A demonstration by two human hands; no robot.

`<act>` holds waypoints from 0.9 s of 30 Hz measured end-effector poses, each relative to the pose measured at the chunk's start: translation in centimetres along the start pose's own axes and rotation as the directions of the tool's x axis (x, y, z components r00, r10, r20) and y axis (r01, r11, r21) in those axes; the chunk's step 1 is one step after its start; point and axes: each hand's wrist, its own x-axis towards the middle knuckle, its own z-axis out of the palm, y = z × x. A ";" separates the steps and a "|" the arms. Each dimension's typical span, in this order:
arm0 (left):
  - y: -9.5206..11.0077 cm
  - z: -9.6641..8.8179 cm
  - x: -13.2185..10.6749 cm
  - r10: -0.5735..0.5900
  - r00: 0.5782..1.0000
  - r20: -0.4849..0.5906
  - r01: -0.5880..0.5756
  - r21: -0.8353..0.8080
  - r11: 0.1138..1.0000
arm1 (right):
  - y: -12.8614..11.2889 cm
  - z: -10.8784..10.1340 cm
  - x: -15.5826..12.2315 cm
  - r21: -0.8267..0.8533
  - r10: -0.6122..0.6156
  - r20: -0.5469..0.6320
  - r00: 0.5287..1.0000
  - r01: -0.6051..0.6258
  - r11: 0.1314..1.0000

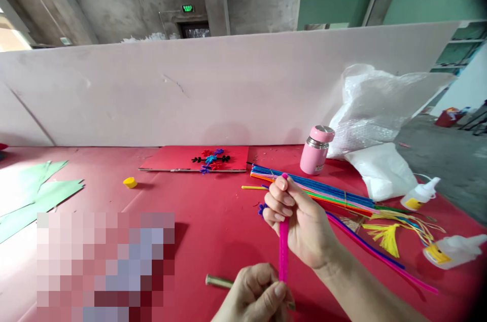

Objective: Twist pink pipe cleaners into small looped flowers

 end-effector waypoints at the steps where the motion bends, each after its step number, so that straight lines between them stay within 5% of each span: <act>1: 0.0 0.0 -0.1 -0.002 1.000 0.009 0.001 0.012 1.000 | 0.0 0.1 -0.1 -0.012 0.002 -0.002 1.000 -0.002 1.000; 7: 0.5 0.5 -0.7 0.015 0.996 0.085 -0.025 0.121 0.992 | 0.0 0.6 -0.6 -0.040 -0.035 -0.016 0.999 0.034 0.999; 12: -0.2 1.5 -1.3 0.058 0.984 0.167 -0.107 0.303 0.947 | -2.6 1.0 -0.5 -0.066 -0.170 -0.042 0.985 0.167 0.984; 19: 0.0 1.3 -1.1 0.050 0.996 0.069 -0.053 0.041 0.998 | -5.0 0.3 -0.4 -0.219 -0.306 -0.074 0.949 0.284 0.933; 27: -0.3 -0.1 -0.1 0.063 0.995 -0.071 -0.074 -0.176 0.982 | -1.0 0.1 -0.5 -0.405 -0.038 -0.105 0.994 -0.008 0.914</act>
